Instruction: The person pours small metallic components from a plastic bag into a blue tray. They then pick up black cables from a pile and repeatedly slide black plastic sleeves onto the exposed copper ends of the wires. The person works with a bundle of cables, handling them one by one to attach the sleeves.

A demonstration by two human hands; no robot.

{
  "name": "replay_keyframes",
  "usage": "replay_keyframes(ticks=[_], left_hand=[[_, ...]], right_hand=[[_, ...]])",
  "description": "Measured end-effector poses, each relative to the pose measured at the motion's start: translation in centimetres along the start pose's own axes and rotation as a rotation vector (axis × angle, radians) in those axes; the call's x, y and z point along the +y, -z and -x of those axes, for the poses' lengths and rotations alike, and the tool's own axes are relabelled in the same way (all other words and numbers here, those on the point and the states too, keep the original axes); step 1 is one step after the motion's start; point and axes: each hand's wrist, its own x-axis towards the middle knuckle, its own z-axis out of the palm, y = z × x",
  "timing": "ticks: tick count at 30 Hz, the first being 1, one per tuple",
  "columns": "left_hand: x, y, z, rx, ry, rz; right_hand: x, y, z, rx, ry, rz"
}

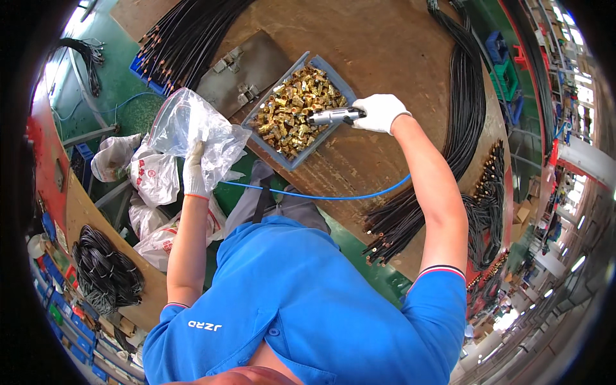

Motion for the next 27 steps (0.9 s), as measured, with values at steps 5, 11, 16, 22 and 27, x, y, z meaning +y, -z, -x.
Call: replay_keyframes(ticks=[5,11,16,22,27], left_hand=[[-0.1,0.2,0.7,0.014,0.001,-0.007],[0.7,-1.1,2.2,-0.002,-0.014,-0.011],[1.1,-0.9,2.2,0.039,-0.037,0.011],[0.7,2.5,0.7,0.008,-0.083,-0.008],[3.2,2.5,2.7,0.062,-0.113,0.024]], right_hand=[[0.6,0.6,2.5,0.004,-0.042,0.085],[1.2,0.7,5.3,0.098,0.008,0.036],[-0.1,0.2,5.2,0.210,0.100,-0.077],[-2.7,-2.4,-0.2,0.336,0.193,0.039],[-1.9,-5.0,-3.9,0.495,0.216,0.098]])
